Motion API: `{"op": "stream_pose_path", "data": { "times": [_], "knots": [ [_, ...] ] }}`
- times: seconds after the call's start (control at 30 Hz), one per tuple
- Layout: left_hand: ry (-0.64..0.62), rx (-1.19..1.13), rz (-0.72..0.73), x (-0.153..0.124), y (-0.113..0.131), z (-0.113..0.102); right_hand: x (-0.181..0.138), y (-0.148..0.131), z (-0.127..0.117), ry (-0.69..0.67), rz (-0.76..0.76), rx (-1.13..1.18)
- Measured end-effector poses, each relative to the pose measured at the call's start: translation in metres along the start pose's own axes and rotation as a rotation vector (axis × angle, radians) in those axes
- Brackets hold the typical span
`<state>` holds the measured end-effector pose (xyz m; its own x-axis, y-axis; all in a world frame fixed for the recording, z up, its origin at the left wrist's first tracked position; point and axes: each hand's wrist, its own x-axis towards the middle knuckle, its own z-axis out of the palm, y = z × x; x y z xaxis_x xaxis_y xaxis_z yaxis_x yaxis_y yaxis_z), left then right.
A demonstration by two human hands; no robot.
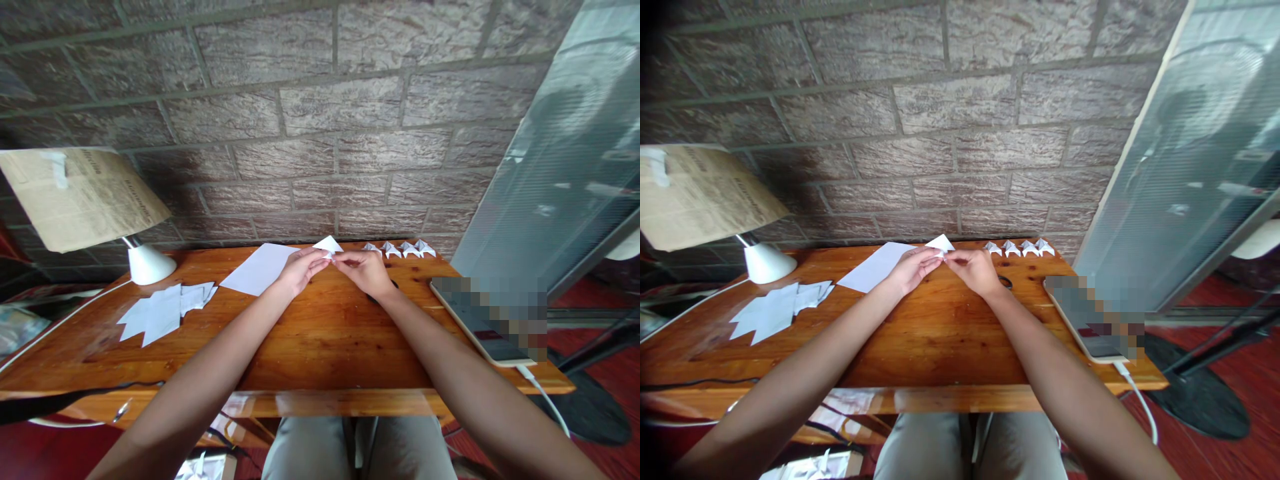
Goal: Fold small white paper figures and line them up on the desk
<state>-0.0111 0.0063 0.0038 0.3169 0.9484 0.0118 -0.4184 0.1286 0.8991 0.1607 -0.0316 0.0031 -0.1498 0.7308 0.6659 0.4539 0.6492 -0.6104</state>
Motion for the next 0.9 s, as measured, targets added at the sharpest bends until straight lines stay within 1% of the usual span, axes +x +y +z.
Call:
{"op": "stream_pose_path", "data": {
  "times": [0.1, 0.23, 0.3, 0.4, 0.5, 0.6, 0.77, 0.9],
  "knots": [
    [-0.029, 0.015, 0.038, -0.001, 0.001, 0.002, 0.0, -0.001, 0.001, -0.001, 0.012, 0.048],
    [-0.007, -0.011, 0.091, -0.002, 0.002, 0.003, 0.002, -0.003, 0.005, -0.008, 0.079, 0.206],
    [-0.003, -0.018, 0.111, -0.003, 0.003, 0.004, 0.003, -0.004, 0.007, -0.001, 0.15, 0.341],
    [0.005, -0.019, 0.138, -0.003, 0.004, 0.005, 0.004, -0.006, 0.011, 0.053, 0.296, 0.565],
    [0.002, -0.021, 0.166, -0.004, 0.003, 0.008, 0.005, -0.007, 0.012, 0.087, 0.409, 0.692],
    [-0.007, -0.015, 0.165, -0.004, 0.002, 0.009, 0.006, -0.009, 0.012, 0.085, 0.434, 0.705],
    [-0.044, -0.041, 0.091, -0.002, 0.001, 0.006, 0.007, -0.011, 0.014, 0.108, 0.379, 0.621],
    [-0.072, -0.047, 0.032, -0.002, 0.001, 0.005, 0.007, -0.009, 0.015, 0.122, 0.352, 0.614]
  ]
}}
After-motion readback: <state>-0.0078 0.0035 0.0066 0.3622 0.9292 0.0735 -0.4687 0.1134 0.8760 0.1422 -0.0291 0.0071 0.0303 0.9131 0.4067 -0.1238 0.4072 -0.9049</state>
